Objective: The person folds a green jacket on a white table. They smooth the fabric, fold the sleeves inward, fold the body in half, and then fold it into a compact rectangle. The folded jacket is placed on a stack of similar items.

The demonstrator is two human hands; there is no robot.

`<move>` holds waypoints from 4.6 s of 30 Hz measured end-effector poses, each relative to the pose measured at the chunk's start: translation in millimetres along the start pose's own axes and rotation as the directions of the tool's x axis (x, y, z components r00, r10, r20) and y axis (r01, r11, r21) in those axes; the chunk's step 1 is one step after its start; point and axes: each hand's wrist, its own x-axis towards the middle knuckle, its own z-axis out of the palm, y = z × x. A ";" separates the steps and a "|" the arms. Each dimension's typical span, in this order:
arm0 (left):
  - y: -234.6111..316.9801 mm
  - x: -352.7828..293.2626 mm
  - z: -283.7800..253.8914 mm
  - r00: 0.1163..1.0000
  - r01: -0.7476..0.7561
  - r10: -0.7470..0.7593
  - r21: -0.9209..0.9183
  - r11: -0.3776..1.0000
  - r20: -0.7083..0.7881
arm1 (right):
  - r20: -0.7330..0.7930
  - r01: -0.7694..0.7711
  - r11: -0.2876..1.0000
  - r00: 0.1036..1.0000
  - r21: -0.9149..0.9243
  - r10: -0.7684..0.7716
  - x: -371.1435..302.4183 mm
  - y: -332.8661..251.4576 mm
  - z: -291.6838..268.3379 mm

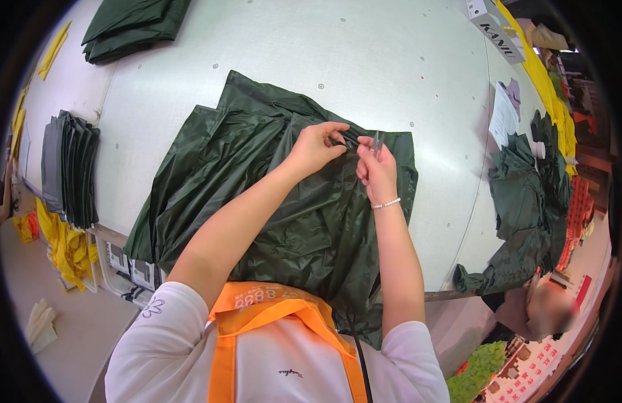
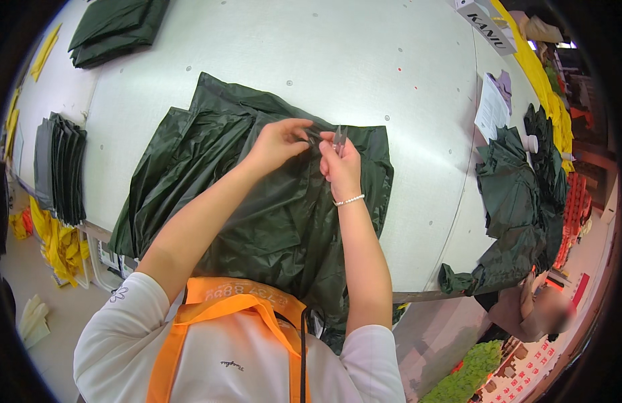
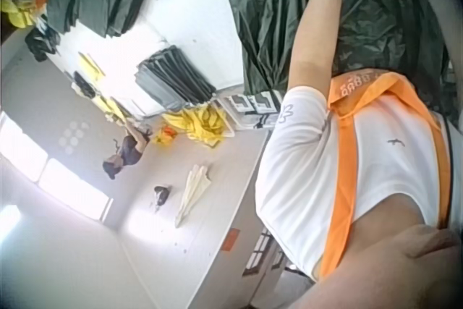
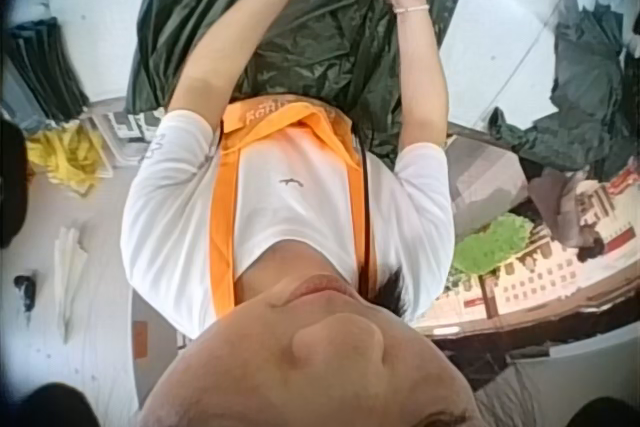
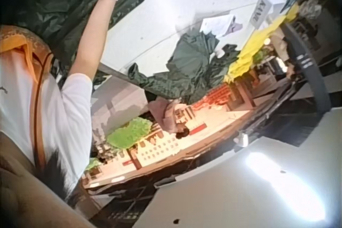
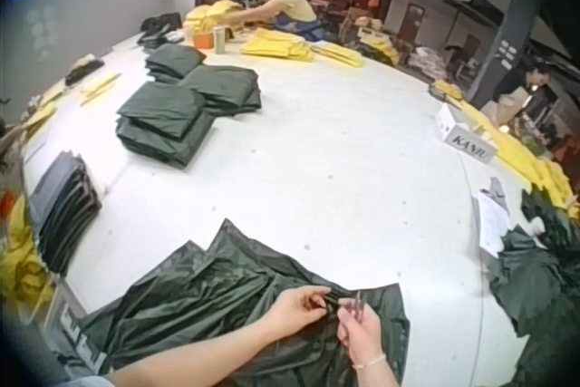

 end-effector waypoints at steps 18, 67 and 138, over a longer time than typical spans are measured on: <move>12.0 -0.8 4.5 0.998 -0.015 0.029 0.237 0.971 -0.056 | -0.022 0.322 0.647 0.885 -0.691 -0.465 -1.2 -8.9 7.8; -17.2 -151.0 -27.9 0.912 -0.410 0.301 0.649 0.641 0.279 | 0.546 0.599 0.167 0.791 -0.783 -0.277 -134.4 33.0 -15.2; -30.0 -49.2 -40.4 0.897 -0.436 0.359 0.657 0.615 0.259 | 0.403 0.482 0.005 0.739 -0.876 -0.540 -11.7 54.7 33.0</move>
